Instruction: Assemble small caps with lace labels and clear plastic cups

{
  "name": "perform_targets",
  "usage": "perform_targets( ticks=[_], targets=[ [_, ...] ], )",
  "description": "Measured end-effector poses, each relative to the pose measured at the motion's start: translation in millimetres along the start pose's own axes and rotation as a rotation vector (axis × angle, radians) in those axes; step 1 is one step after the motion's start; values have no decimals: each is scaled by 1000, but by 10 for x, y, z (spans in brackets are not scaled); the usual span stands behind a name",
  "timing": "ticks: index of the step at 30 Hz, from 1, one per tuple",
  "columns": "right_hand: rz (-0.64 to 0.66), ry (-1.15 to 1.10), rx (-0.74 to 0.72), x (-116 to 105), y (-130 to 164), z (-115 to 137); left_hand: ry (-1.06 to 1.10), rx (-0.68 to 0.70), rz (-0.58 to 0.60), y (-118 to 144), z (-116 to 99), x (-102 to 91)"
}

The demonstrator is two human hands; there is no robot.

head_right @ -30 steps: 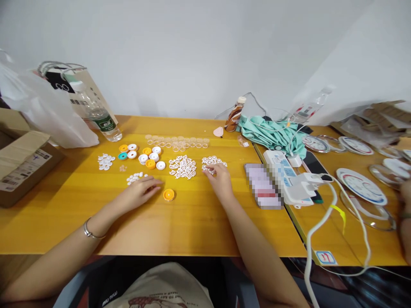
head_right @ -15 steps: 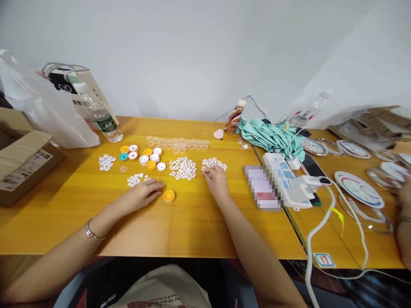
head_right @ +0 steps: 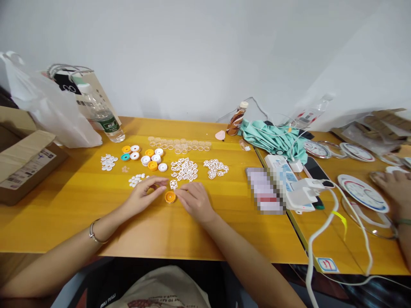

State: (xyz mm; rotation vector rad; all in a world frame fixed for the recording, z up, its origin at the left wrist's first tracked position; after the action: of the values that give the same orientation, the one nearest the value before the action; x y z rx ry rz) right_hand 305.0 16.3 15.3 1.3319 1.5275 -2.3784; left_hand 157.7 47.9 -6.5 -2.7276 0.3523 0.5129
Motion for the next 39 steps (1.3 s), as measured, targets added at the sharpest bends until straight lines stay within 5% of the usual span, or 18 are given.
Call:
perform_targets(
  ticks=[4, 12, 21, 25, 29, 34, 39],
  targets=[
    [-14, -9, -85, -6, 12, 145, 295, -166, 38, 6, 146, 104],
    [19, -111, -75, 47, 1, 188, 547, -237, 93, 24, 161, 220],
    [103, -699, 467, 380, 103, -103, 599, -294, 13, 44, 213, 263],
    [88, -791, 611, 458, 173, -237, 415, -223, -25, -9, 204, 174],
    [65, -820, 762, 494, 254, -420, -78, -18, -36, -189, 106, 2],
    [57, -868, 884, 524, 309, -531, -475, 262, 144, -430, 48, 142],
    [55, -886, 888, 529, 312, -532, -508, 290, 269, -537, 157, 319]
  ],
)
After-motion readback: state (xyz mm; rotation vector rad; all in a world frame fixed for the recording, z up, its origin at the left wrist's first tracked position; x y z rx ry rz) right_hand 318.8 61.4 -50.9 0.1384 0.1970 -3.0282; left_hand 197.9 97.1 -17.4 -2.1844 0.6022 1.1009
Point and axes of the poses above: each hand's wrist, its own y-axis away from the middle knuckle, its own x-axis out of the palm, z = x × y, the point moved 9 cm from there along -y, towards the middle knuckle, and after that the axes turned 7 degrees about y, right-handed, at the moved point
